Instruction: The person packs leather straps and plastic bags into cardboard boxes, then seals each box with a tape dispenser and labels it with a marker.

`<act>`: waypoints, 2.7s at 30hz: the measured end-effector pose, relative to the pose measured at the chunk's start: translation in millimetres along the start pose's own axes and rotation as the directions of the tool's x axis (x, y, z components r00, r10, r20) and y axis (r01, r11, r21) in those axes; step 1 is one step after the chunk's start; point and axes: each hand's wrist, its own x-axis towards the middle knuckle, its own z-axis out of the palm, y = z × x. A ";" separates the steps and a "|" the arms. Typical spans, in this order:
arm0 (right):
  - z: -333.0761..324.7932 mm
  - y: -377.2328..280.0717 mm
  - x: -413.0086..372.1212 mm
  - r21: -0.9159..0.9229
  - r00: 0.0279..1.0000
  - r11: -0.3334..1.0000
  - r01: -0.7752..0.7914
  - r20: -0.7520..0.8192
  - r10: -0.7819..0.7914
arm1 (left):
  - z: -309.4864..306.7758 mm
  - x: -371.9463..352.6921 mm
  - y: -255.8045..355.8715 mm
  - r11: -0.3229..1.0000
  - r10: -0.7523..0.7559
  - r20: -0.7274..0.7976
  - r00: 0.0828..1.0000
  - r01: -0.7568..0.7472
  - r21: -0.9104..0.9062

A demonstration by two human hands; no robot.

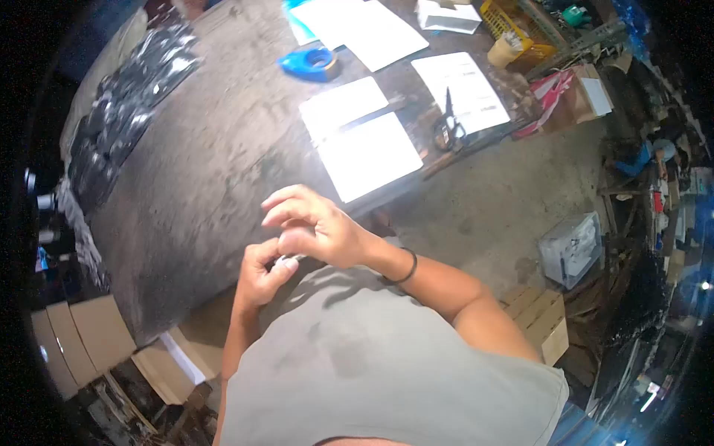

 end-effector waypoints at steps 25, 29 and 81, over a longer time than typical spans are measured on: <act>-293.4 133.8 -12.4 -0.860 0.960 0.432 -0.272 -0.276 0.056 | 4.5 292.1 -147.7 0.819 -0.565 -0.477 0.674 0.529 -0.223; -252.8 151.8 36.6 -0.857 0.945 0.428 -0.287 -0.181 0.273 | 2.8 287.2 -145.5 0.771 -0.624 -0.399 0.671 0.610 -0.181; -239.1 37.7 108.5 -0.995 0.951 -0.001 0.102 0.097 0.293 | 25.6 216.4 -143.8 0.890 -0.437 -0.306 0.846 0.457 -0.008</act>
